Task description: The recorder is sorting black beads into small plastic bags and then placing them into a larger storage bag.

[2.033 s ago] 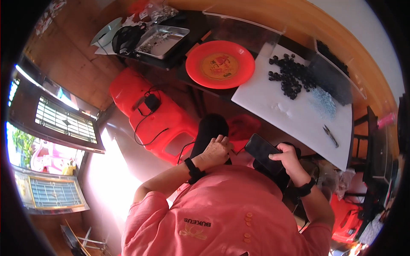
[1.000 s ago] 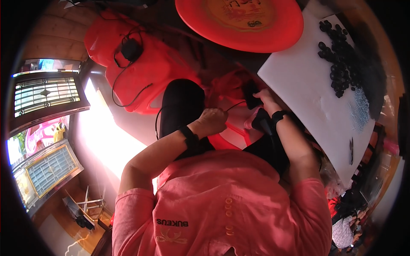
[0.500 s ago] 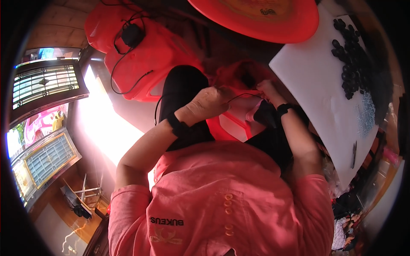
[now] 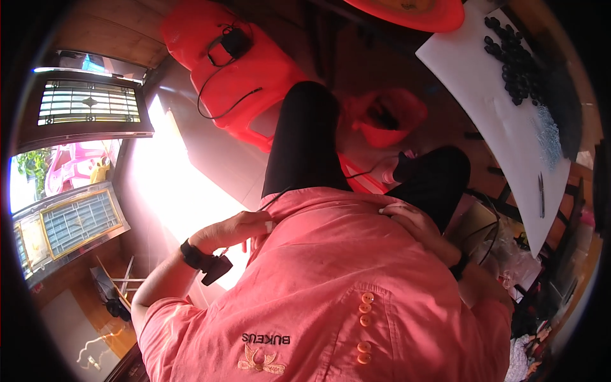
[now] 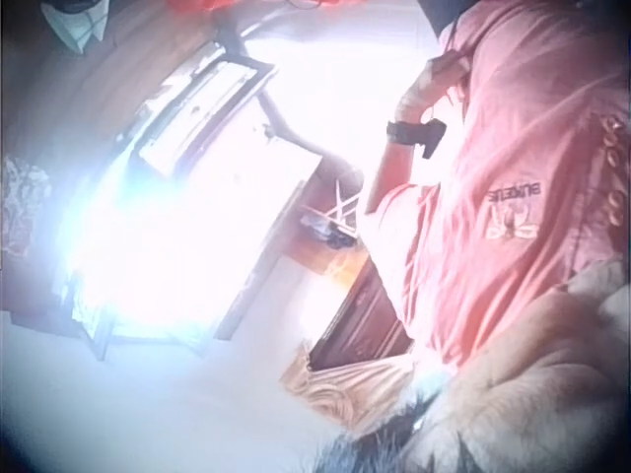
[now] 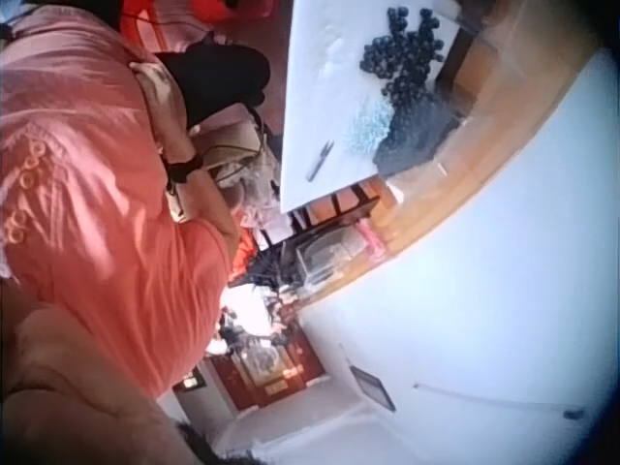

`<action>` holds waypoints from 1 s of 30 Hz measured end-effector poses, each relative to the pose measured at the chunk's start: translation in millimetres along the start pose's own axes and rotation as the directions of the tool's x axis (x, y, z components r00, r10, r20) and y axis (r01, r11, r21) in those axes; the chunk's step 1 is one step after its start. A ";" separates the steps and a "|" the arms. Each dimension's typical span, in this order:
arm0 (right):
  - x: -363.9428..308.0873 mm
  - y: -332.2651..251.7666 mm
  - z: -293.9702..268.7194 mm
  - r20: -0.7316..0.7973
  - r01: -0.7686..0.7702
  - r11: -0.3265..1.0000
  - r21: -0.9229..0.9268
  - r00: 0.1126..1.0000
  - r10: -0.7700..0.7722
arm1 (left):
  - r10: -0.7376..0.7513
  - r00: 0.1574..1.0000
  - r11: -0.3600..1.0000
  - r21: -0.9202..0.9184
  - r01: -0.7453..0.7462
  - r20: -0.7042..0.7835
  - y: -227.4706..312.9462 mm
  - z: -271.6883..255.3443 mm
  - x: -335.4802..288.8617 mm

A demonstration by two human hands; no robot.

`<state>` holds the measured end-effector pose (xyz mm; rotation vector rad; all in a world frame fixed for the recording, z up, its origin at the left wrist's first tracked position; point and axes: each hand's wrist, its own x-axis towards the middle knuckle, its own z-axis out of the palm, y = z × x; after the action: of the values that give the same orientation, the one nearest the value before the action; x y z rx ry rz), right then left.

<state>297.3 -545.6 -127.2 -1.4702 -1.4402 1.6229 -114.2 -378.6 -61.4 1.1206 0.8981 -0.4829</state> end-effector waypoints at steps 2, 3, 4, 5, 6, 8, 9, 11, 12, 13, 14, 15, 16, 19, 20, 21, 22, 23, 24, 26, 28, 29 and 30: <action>-2.3 -0.4 4.4 -0.022 0.047 0.977 -0.209 0.998 -0.053 | -0.021 0.995 0.999 0.033 0.025 -0.092 -35.9 8.6 -4.1; -0.3 -6.5 4.5 -0.013 0.056 0.957 -0.286 0.998 -0.062 | -0.051 0.983 0.997 0.051 0.061 -0.177 -47.2 13.2 -6.3; 3.1 -14.5 3.3 -0.003 0.067 0.929 -0.363 0.997 -0.073 | 0.021 0.984 0.992 0.123 0.002 -0.179 -52.6 15.6 -8.8; 10.8 -29.4 5.3 -0.005 0.077 0.925 -0.372 0.996 -0.085 | 0.032 0.981 0.992 0.128 -0.007 -0.189 -53.0 14.4 -7.5; 22.2 -50.6 9.3 0.005 0.007 0.938 -0.347 1.000 -0.006 | 0.034 0.994 0.953 0.302 0.000 -0.108 -49.2 10.1 -4.3; 42.0 -73.1 26.7 0.053 -0.033 0.992 -0.118 0.998 0.040 | 0.029 0.999 0.879 0.476 -0.008 -0.035 -40.3 9.6 -3.6; 50.9 -71.4 34.1 0.086 -0.003 0.996 0.089 0.996 -0.005 | 0.042 0.998 0.900 0.436 -0.016 -0.050 -33.0 12.1 -3.3; 71.8 -24.5 41.5 0.252 0.121 0.987 0.103 0.957 -0.144 | 0.073 0.994 0.933 0.358 -0.041 -0.076 -19.5 14.2 -3.7; 75.4 -13.5 37.1 0.264 0.269 0.963 -0.001 0.929 -0.259 | 0.159 0.986 0.925 0.358 -0.127 -0.060 -21.3 12.0 -0.2; 74.5 -17.6 33.8 0.277 0.289 0.957 -0.010 0.920 -0.275 | 0.168 0.982 0.925 0.358 -0.128 -0.084 -23.1 9.8 -3.9; 67.0 -21.8 33.6 0.226 0.151 0.984 -0.097 0.966 -0.126 | 0.208 0.973 0.952 0.248 -0.178 -0.102 -25.0 8.1 -6.2; 60.3 -23.1 33.0 0.157 0.004 0.985 -0.175 0.987 0.024 | 0.247 0.961 0.964 0.135 -0.231 -0.121 -25.6 6.0 -8.5; 52.0 -16.2 30.3 0.155 0.013 0.982 -0.188 0.988 0.016 | 0.286 0.942 0.957 0.003 -0.290 -0.177 -19.2 7.3 -8.5; 36.6 1.3 21.0 0.038 -0.016 0.934 -0.358 0.999 0.031 | 0.390 0.873 0.907 -0.039 -0.419 -0.292 -10.7 -0.4 3.8; 31.6 -2.7 19.0 -0.034 -0.008 0.805 -0.593 0.999 -0.015 | 0.394 0.844 0.913 0.045 -0.406 -0.365 -9.7 -2.6 8.2; 30.1 -9.6 14.6 -0.094 -0.024 0.619 -0.785 0.992 -0.081 | 0.403 0.836 0.908 0.050 -0.415 -0.373 -14.8 -7.8 15.9; 30.6 -25.1 8.8 -0.115 -0.083 0.542 -0.837 0.993 -0.026 | 0.401 0.805 0.910 0.086 -0.406 -0.437 -22.8 -12.4 23.1; 32.5 -18.1 -0.4 -0.132 -0.091 0.535 -0.840 0.991 -0.039 | 0.411 0.773 0.907 0.129 -0.401 -0.483 -21.6 -17.2 30.3; 35.0 0.0 -13.0 -0.265 -0.227 0.484 -0.845 0.964 -0.010 | 0.381 0.783 0.921 0.133 -0.365 -0.491 -19.9 -21.0 32.7; 40.7 15.5 -38.2 -0.417 -0.416 0.370 -0.830 0.905 0.083 | 0.449 0.753 0.892 0.193 -0.409 -0.481 -12.1 -29.0 35.7; 47.3 19.4 -52.5 -0.457 -0.464 0.374 -0.803 0.882 0.112 | 0.596 0.654 0.803 0.364 -0.472 -0.466 6.5 -37.5 29.8; 47.7 23.4 -55.2 -0.483 -0.475 0.380 -0.794 0.872 0.080 | 0.610 0.643 0.792 0.382 -0.476 -0.463 22.6 -42.5 22.5; 49.4 28.3 -58.6 -0.493 -0.477 0.383 -0.791 0.868 0.062 | 0.631 0.622 0.776 0.378 -0.505 -0.464 40.0 -48.9 14.8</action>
<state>345.1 -489.6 -162.8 -2.5750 -1.9983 0.4597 -94.5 -316.8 -58.6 1.7223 0.9383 0.3385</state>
